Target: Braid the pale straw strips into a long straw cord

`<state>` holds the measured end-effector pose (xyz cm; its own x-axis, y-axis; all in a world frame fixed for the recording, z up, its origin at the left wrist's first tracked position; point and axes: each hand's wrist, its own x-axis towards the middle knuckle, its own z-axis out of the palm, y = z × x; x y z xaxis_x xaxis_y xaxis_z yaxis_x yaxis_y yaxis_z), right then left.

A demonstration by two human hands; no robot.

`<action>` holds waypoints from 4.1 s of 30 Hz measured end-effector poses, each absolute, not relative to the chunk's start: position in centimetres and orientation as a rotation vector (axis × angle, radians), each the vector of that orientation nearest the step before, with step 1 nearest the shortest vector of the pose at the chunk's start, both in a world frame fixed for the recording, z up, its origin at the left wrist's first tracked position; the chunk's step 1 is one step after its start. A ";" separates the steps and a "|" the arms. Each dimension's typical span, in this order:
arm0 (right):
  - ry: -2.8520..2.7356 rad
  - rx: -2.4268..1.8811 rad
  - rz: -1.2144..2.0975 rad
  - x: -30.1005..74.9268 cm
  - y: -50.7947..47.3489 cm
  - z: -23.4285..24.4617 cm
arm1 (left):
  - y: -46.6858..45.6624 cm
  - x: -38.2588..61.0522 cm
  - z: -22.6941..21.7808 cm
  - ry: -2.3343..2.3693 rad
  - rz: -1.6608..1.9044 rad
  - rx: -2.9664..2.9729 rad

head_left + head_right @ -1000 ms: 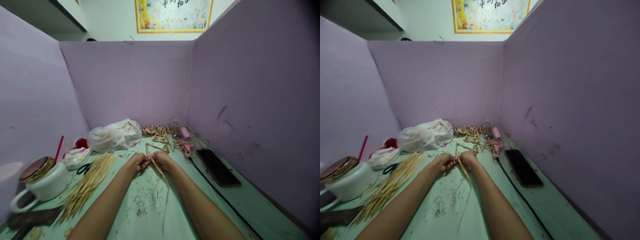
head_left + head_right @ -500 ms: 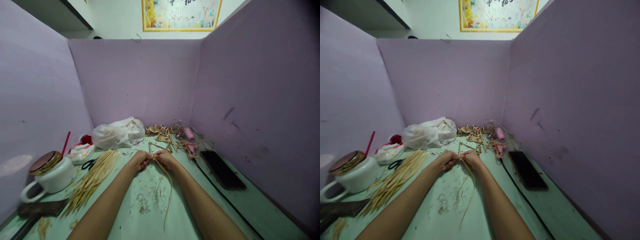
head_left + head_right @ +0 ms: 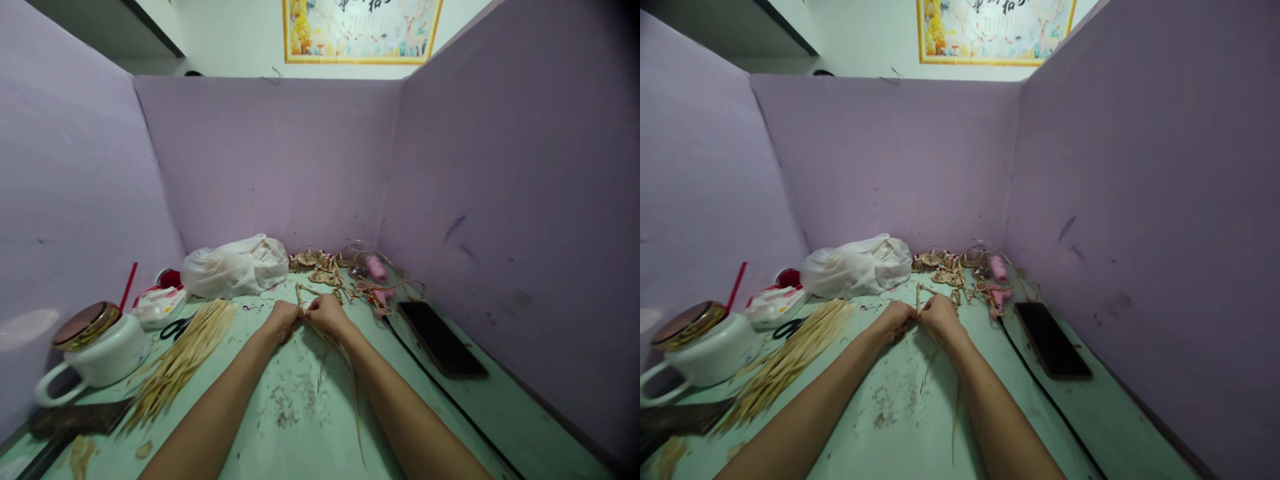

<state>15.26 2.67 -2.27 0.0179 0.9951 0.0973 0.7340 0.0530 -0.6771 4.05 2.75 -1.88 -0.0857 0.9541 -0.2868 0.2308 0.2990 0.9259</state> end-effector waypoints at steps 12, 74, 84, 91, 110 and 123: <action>-1.969 -1.912 0.336 14.2 1.1 0.0 | 3.2 4.2 -1.9 1.546 0.912 1.014; -1.151 -1.369 1.335 13.6 1.9 -4.0 | -0.2 3.8 0.0 1.760 0.781 1.881; -1.174 -1.334 1.460 14.1 1.5 -2.9 | 2.9 1.5 0.4 1.505 0.640 1.114; -1.347 -1.340 1.421 14.4 2.2 -3.8 | 3.0 2.2 -1.4 1.377 0.553 1.008; -1.856 -1.829 0.673 14.6 0.9 -0.4 | 2.1 3.2 -1.9 1.555 0.742 1.106; -1.796 -1.509 1.171 15.0 0.5 -0.3 | 2.8 1.5 -2.3 1.402 0.687 1.102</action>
